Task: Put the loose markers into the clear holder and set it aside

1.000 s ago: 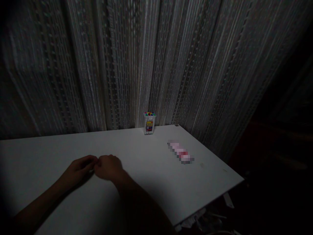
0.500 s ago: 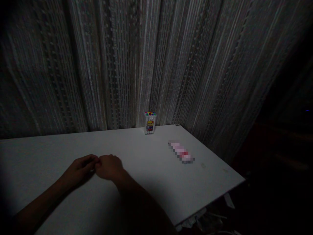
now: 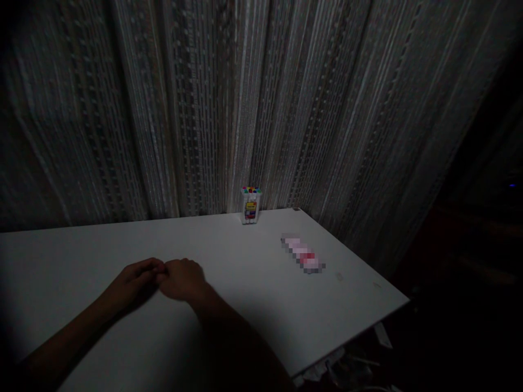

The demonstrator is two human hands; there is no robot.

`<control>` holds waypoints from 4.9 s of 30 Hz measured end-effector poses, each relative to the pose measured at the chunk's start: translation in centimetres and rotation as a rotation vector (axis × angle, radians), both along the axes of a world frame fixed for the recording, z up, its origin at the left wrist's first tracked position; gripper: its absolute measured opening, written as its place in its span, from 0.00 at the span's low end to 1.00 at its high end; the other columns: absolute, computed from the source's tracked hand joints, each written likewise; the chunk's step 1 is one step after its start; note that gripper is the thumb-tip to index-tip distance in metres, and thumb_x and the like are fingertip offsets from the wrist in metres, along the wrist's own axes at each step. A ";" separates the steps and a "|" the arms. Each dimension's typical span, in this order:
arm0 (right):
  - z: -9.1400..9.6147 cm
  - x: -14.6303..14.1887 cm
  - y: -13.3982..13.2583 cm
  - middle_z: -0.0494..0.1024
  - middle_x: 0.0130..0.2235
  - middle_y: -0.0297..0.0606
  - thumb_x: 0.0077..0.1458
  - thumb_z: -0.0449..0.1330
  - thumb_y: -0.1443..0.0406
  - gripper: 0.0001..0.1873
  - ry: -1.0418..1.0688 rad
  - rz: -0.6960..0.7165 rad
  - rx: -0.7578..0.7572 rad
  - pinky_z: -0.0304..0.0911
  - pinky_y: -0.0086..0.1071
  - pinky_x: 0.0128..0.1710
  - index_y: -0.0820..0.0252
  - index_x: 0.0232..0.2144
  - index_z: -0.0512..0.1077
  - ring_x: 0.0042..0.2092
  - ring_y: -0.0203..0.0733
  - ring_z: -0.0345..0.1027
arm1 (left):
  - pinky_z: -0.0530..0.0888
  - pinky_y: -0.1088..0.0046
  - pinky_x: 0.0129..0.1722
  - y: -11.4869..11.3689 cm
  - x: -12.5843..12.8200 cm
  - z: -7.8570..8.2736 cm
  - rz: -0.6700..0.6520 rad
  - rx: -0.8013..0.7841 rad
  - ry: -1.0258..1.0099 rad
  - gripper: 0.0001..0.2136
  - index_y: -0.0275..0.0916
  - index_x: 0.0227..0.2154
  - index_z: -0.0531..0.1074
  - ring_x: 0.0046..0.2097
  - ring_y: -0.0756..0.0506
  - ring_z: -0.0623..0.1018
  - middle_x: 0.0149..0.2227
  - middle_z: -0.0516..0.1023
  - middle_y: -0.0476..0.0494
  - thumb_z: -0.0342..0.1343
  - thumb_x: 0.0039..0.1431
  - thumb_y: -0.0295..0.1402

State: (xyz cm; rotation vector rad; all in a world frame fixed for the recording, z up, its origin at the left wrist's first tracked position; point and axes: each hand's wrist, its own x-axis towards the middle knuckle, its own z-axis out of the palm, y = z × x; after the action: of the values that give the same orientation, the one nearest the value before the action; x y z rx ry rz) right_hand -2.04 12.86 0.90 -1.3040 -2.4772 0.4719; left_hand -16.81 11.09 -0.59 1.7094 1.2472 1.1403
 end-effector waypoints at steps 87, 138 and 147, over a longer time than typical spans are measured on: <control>-0.4 0.0 1.0 0.78 0.36 0.40 0.56 0.45 0.61 0.19 0.047 -0.043 -0.016 0.58 0.30 0.32 0.58 0.33 0.75 0.37 0.42 0.71 | 0.63 0.76 0.28 0.2 0.7 0.2 0.002 -0.003 -0.024 0.20 0.34 0.26 0.66 0.27 0.50 0.65 0.24 0.65 0.49 0.50 0.51 0.50; -0.6 0.0 0.9 0.78 0.37 0.39 0.57 0.45 0.60 0.19 0.053 -0.027 0.020 0.58 0.30 0.32 0.57 0.35 0.75 0.37 0.41 0.71 | 0.66 0.74 0.28 0.1 0.4 0.3 0.102 -0.031 -0.111 0.21 0.33 0.33 0.69 0.28 0.49 0.69 0.28 0.71 0.44 0.56 0.45 0.48; -0.3 0.1 0.6 0.78 0.35 0.38 0.55 0.47 0.60 0.17 0.073 -0.017 0.014 0.55 0.29 0.29 0.57 0.33 0.75 0.37 0.41 0.71 | 0.67 0.75 0.27 0.2 0.4 0.1 0.045 -0.086 -0.245 0.21 0.34 0.32 0.69 0.27 0.50 0.69 0.26 0.71 0.46 0.60 0.43 0.48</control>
State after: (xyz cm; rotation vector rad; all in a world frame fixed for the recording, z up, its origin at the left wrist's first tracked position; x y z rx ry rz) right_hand -1.92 13.49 0.55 -1.2785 -2.4038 0.4881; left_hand -16.38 11.30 -0.53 1.4364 1.1685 1.2618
